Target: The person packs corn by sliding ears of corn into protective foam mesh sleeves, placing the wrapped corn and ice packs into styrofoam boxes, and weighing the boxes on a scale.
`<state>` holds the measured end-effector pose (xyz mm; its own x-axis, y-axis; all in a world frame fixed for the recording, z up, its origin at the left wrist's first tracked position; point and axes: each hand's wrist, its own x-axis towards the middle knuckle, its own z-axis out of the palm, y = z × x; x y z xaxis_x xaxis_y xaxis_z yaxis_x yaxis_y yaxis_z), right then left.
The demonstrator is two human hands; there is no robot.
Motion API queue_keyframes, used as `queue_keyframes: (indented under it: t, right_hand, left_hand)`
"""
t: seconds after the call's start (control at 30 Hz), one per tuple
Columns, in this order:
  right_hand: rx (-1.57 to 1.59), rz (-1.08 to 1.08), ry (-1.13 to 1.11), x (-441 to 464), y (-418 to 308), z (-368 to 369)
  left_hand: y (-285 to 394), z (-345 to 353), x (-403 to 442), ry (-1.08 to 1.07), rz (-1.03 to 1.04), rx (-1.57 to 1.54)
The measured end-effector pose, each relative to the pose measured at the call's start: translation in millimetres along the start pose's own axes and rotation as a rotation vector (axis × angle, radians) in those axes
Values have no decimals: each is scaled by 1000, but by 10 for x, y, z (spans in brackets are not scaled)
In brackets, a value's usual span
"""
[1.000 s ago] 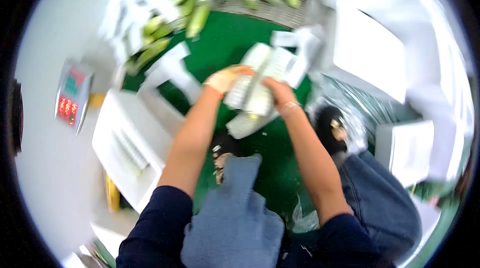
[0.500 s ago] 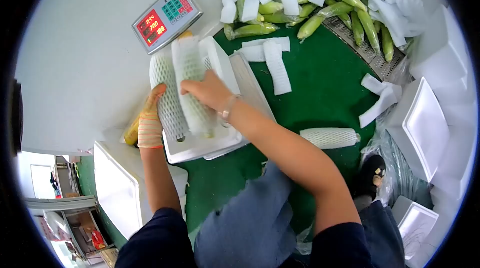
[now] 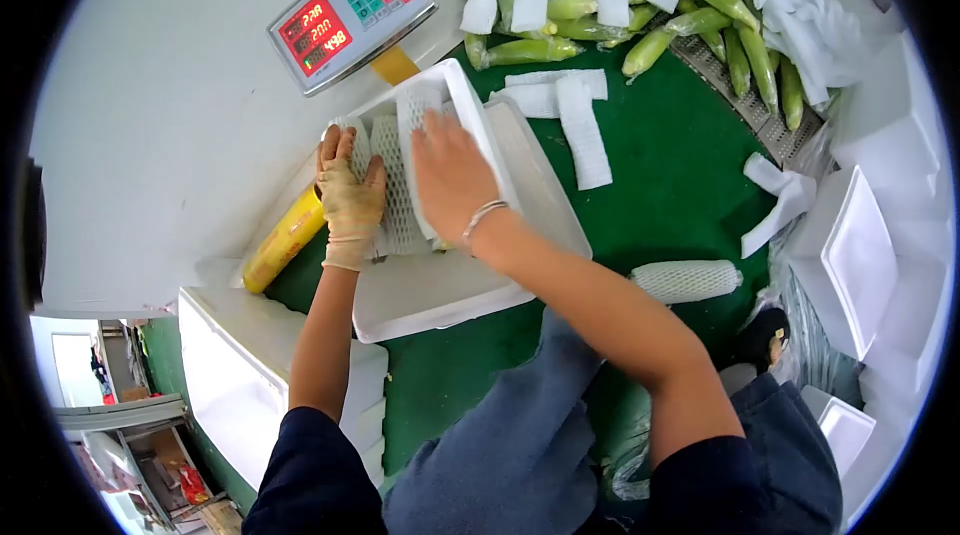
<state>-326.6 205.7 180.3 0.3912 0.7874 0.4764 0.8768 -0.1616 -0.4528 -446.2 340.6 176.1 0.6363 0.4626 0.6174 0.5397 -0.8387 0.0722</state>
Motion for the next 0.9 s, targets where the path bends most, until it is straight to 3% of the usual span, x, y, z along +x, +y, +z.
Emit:
queue_keyframes:
  t: [0.07,0.13,0.2,0.23,0.33,0.47,0.6,0.63,0.7,0.9]
  right_hand:
    - [189,43,-13,-135,62,-218]
    - [389,129,29,-324,211,-668]
    - [423,223,60,-632,473,-1072]
    - [362,289,44,-823,637,-1188]
    - [101,304,-183,-1431,993,-1496]
    - [-155,327,-394,-2020,1112,-1716]
    - [-149,416,-455,-2313,1260,-1717]
    - [-165,404,-495,-2373,1314,-1731]
    - [-174,391,-537,-2424,1392,-1767]
    - [-175,376,-518,-2450,1562,-1918]
  left_hand:
    - [9,-25,6,-116,-314,-207]
    - [8,2,-16,-158,-312,-189]
    - [-13,56,-45,-498,-274,-14]
    - [-15,18,-20,-513,-302,-71]
    - [94,-8,60,-417,-331,-29]
    - [140,-169,49,-118,-153,82]
    - [380,-737,-209,126,-163,-324]
    - [428,-886,-269,141,-169,-310]
    - [502,-1107,-359,-41,-212,-413]
    - [672,-1215,-211,-87,-125,-552]
